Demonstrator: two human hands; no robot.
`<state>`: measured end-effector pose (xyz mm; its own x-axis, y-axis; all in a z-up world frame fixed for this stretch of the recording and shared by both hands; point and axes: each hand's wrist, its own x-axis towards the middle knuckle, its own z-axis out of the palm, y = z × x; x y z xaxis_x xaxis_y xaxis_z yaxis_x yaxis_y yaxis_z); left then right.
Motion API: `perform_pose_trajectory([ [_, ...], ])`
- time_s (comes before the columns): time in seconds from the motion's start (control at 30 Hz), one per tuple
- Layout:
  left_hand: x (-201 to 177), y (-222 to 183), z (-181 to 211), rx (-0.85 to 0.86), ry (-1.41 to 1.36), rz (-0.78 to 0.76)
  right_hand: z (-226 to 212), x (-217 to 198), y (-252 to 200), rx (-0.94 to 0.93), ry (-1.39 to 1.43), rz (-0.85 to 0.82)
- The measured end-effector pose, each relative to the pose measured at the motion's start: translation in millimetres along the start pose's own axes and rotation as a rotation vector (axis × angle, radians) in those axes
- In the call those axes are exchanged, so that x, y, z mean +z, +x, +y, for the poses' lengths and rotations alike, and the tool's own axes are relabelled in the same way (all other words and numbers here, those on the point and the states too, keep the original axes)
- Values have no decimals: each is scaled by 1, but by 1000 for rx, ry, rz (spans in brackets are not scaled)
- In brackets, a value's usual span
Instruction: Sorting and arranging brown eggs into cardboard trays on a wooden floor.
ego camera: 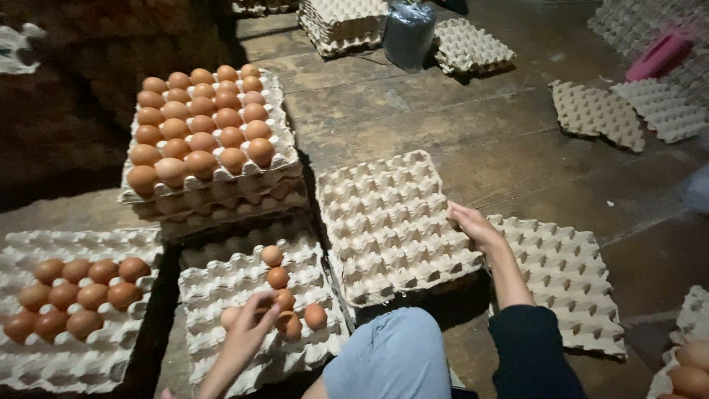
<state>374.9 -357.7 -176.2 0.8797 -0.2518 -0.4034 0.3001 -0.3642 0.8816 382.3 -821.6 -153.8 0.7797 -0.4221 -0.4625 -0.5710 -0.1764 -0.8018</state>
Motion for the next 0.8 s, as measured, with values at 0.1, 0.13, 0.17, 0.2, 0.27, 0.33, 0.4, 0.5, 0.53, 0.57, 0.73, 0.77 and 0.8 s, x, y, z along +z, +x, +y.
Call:
perform_pose_trajectory([
  [0.1, 49, 37, 2, 226, 120, -14, 16, -5, 28, -29, -53, -40],
  [0.13, 66, 51, -1, 367, 174, -1, 20, -6, 35, -20, -149, -51],
  [0.17, 79, 59, 3, 364, 172, -3, 20, -4, 35, -16, -151, -50],
  [0.2, 93, 67, 8, 358, 218, -4, 20, -3, 35, -5, -155, -52],
  [0.27, 114, 81, 20, 350, 264, -6, 20, 0, 32, 7, -158, -54],
  [0.33, 130, 89, 34, 189, 157, 2, 24, 1, 23, -219, -6, -24],
  [0.4, 142, 91, 36, 178, 154, 20, 27, 1, 25, -218, -153, -14],
  [0.5, 152, 90, 46, 173, 185, 57, 67, -3, 71, -230, -417, 33],
  [0.53, 154, 88, 49, 180, 224, 71, 88, -5, 92, -241, -528, 73],
  [0.57, 158, 91, 47, 178, 223, 70, 76, -1, 75, -238, -530, 72],
  [0.73, 169, 91, 35, 114, 314, 49, 59, 14, 55, -401, -553, 101],
  [0.77, 171, 94, 30, 109, 314, 52, 57, 18, 55, -401, -554, 95],
  [0.8, 172, 97, 26, 75, 284, 70, 55, 22, 54, -414, -489, 65],
])
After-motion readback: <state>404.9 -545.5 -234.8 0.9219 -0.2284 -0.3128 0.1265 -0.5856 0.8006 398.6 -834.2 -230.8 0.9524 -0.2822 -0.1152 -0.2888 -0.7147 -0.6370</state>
